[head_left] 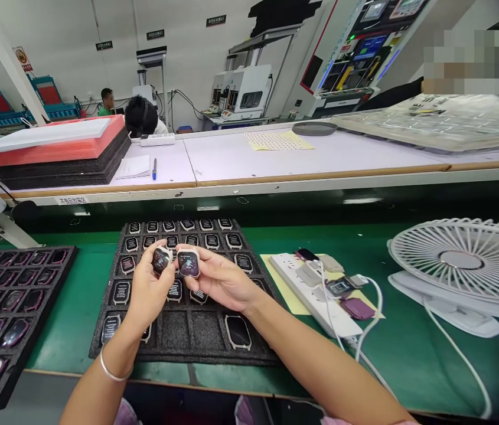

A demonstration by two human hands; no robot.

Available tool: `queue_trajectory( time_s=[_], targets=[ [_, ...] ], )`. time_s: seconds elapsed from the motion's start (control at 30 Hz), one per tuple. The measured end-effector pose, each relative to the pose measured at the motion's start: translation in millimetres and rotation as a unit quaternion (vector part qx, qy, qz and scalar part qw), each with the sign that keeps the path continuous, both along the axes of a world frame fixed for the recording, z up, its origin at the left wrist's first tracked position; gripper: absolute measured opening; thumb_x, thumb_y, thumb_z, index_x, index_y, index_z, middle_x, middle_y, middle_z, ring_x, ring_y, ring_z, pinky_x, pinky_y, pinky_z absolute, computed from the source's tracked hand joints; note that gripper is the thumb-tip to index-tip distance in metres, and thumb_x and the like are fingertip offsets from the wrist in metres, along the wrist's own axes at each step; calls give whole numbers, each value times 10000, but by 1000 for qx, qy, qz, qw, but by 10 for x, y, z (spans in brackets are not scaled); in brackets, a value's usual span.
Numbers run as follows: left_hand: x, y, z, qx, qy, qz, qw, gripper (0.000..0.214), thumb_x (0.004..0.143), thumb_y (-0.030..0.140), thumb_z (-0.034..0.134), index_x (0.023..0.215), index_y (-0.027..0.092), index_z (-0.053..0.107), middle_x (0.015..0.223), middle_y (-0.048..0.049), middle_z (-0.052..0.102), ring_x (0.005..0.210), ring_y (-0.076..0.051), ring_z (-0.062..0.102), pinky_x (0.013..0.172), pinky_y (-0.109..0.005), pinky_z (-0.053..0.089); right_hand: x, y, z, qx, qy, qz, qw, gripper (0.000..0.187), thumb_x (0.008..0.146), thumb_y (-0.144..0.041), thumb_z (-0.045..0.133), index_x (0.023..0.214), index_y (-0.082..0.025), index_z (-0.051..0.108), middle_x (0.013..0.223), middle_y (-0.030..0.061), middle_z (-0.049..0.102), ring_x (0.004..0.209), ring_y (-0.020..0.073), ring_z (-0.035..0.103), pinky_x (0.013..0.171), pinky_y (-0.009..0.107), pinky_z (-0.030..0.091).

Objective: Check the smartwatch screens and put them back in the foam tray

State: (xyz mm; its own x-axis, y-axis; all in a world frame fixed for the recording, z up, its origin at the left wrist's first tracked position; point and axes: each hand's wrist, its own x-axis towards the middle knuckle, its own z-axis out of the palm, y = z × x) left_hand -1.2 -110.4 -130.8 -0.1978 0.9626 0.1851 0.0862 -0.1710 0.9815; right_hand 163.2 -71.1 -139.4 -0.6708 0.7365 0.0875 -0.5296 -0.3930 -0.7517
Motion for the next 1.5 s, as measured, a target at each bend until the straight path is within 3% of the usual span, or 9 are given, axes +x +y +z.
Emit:
queue_trajectory(
  time_s=[0.57,0.77,1.5],
  targets=[
    [37,-3,43,-5,-24,2,1000,520,770,331,701,1248,165,583,1054,-66,685,964,-196,640,908,-317,500,18,14,-6,7,31,24,999,468,794,-339,836,1214,-195,691,966,38,680,654,120,607,628,265,458],
    [37,-13,32,-1,-25,-6,1000,501,786,322,693,1250,168,585,960,-38,681,878,-173,630,838,-290,510,26,16,-26,14,35,29,999,445,818,-327,816,1222,-193,686,976,45,680,665,121,600,634,269,463],
    [61,-65,32,14,-28,-6,999,478,802,319,683,1245,168,584,941,-33,657,871,-165,621,750,-256,498,38,-2,23,14,34,15,999,419,818,-333,820,1198,-200,706,970,37,686,645,103,598,624,253,452]
  ],
)
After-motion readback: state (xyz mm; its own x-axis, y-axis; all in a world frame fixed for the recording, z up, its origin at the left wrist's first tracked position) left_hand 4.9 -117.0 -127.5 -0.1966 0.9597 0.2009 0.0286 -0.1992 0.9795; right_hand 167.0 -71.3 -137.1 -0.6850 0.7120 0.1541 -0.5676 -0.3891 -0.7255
